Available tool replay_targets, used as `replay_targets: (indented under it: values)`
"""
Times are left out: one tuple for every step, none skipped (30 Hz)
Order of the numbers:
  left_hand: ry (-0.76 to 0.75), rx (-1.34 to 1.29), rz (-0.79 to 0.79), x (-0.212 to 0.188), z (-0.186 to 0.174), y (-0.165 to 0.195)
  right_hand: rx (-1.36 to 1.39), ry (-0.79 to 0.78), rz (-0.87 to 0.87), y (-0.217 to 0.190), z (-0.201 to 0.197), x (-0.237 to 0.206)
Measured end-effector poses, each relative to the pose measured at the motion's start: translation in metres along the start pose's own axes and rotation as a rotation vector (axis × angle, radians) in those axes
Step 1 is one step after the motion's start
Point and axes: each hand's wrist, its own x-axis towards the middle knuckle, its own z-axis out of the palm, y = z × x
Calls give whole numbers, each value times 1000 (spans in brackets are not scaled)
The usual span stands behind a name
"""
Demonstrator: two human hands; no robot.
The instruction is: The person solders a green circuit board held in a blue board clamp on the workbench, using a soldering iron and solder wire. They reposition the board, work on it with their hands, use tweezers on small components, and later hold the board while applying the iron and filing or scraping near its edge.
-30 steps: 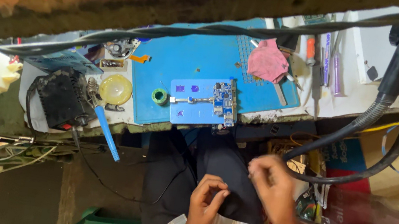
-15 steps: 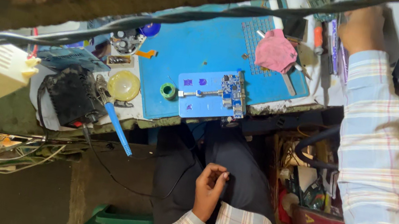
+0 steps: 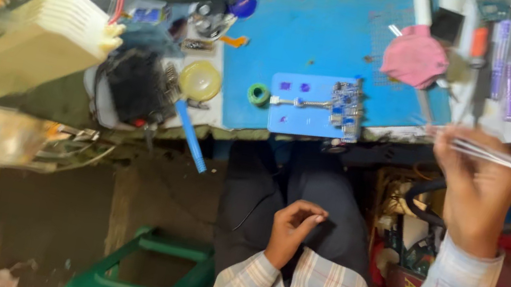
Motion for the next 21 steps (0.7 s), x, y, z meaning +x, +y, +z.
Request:
replay_targets:
  values:
    - [1, -17, 2, 0, -1, 3, 1, 30, 20, 6, 6, -19]
    - [8, -33, 12, -1, -2, 6, 1, 64, 35, 13, 10, -36]
    - [10, -51, 22, -2, -2, 10, 83, 16, 18, 19, 13, -55]
    - [8, -70, 30, -3, -1, 14, 161, -29, 1, 26, 17, -75]
    - [-1, -93, 33, -3, 1, 19, 173, -20, 19, 31, 21, -94]
    - [-10, -118, 34, -2, 3, 23, 182, -10, 37, 36, 24, -111]
    - [-20, -145, 32, -4, 7, 27, 111, -13, 54, 39, 23, -126]
    - [-29, -174, 25, -5, 10, 30, 41, -14, 68, 41, 23, -139]
    - [-41, -203, 19, -7, 13, 34, -29, -13, 80, 42, 22, -150]
    - [-54, -231, 13, -8, 17, 38, 5, 2, 68, 43, 21, -159]
    - [-57, -266, 19, -8, 20, 41, 38, 20, 58, 44, 22, -168]
    - [-61, -303, 20, -10, 23, 45, 68, 40, 51, 43, 22, -175]
    - [-66, -342, 18, -12, 26, 47, 140, 47, 27, 44, 21, -179]
    - [-82, -400, 10, -14, 30, 50, 209, 56, 4, 45, 21, -182]
    - [-99, -458, 4, -16, 34, 53, 280, 64, -22, 46, 20, -185]
    - [-112, -515, 0, -17, 37, 57, 306, 83, -31, 46, 20, -189]
    - [-126, -570, -23, -19, 40, 61, 335, 100, -41, 46, 20, -192]
    - [-139, -622, -42, -22, 42, 65, 369, 114, -53, 47, 21, -195]
    - [-149, -674, -58, -23, 45, 70, 388, 134, -52, 48, 20, -197]
    - [-169, -700, -58, -24, 47, 74, 409, 153, -51, 49, 21, -200]
    - [-187, -728, -57, -25, 50, 79, 429, 171, -49, 50, 21, -202]
